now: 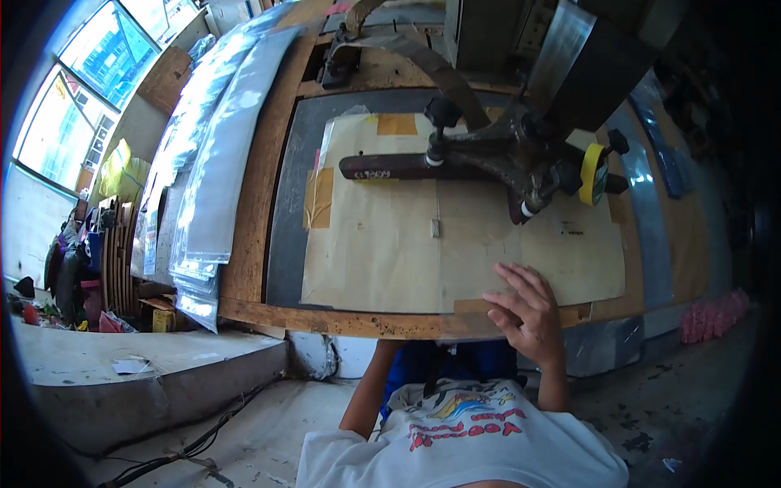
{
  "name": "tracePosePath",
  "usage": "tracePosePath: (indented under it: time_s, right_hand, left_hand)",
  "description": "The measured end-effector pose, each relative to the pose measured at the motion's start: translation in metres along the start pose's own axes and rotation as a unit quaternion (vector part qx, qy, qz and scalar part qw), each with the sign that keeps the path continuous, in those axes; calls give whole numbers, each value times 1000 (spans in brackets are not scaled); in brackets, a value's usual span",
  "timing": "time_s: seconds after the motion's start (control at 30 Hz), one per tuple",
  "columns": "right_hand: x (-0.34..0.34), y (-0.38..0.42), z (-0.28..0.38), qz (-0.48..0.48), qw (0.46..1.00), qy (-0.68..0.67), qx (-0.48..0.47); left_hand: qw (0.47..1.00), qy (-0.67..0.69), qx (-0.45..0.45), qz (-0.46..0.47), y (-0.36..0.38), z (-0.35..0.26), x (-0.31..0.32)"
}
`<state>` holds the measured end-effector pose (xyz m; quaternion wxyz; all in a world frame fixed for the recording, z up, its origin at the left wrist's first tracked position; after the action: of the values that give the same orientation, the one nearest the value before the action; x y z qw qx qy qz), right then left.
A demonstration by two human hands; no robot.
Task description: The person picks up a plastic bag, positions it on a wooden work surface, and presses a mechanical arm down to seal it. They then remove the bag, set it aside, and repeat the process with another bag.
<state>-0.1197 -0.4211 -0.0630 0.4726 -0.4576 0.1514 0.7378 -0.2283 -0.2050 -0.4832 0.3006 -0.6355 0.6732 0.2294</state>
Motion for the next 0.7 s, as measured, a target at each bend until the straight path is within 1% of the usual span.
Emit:
tracePosePath:
  time_s: [0.13, 0.7]
  right_hand:
    - [0, 3, -5, -17, 1000, -12, 0]
    - [-1, 5, -4, -19, 999, -30, 4]
  left_hand:
    - [1000, 5, 2, -8, -14, 12, 8]
    - [999, 36, 0, 0, -3, 17, 22]
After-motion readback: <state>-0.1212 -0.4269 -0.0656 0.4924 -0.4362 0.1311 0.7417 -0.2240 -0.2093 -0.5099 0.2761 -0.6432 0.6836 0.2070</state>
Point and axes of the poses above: each hand's wrist, its own y-axis away from the middle knuckle, its own x-axis out of the palm, z = x × y, the point moved 7 cm from there along -y, towards the middle knuckle, and after that the axes turned 9 degrees about x, right-handed, at the moved point
